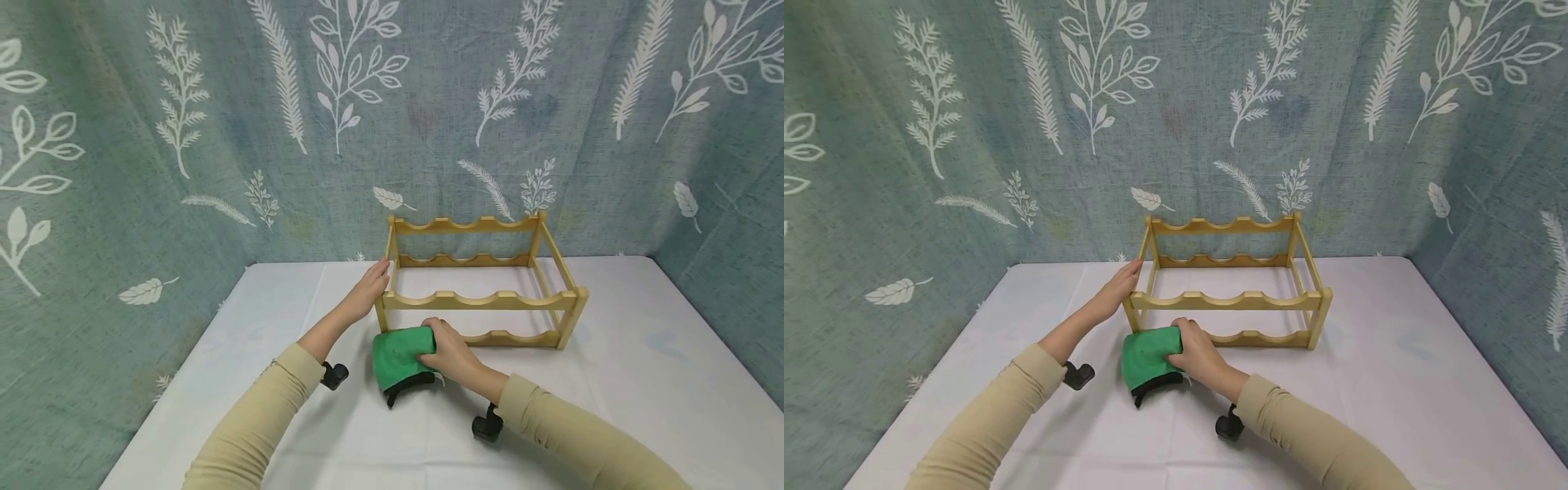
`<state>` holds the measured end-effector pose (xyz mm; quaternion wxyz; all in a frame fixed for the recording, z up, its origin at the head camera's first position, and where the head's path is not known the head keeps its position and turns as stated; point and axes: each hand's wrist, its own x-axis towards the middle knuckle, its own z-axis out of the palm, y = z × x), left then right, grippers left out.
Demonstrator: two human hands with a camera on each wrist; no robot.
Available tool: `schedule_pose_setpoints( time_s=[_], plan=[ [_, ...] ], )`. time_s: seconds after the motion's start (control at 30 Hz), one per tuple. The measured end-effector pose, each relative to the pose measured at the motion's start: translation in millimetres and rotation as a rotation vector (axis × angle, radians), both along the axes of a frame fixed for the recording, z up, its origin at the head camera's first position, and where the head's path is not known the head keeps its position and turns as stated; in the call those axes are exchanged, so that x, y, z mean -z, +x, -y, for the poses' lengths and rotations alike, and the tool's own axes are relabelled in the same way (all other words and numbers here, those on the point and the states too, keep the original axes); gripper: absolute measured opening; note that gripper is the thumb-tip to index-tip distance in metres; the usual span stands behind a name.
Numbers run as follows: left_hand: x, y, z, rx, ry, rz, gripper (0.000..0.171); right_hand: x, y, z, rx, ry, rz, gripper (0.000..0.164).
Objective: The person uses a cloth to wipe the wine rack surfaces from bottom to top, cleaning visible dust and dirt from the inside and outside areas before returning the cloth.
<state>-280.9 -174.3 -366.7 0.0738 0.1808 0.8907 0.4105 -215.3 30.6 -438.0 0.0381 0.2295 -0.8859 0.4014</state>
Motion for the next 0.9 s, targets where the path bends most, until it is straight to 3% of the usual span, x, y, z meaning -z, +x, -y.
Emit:
schedule_pose_setpoints(
  time_s=[0.27, 0.5, 0.7, 0.9],
  plan=[
    [0.2, -1.4, -1.3, -0.022, -0.036, -0.004, 0.058, 0.9, -0.3, -34.0, 0.091, 0.047, -0.012, 0.045],
    [1.6, -2.8, 0.0, -0.017, -0.04, -0.008, 0.058, 1.5, 9.6, -94.5, 0.079, 0.127, -0.035, 0.053],
    [1.1, -1.0, 0.8, -0.018, -0.023, -0.006, 0.058, 0.6, 21.0, -148.3, 0.064, 0.122, -0.08, 0.054],
    [0.7, -1.4, -0.5, -0.012, -0.014, -0.011, 0.058, -3.8, 34.0, -197.1, 0.174, 0.179, -0.041, 0.051]
  ],
)
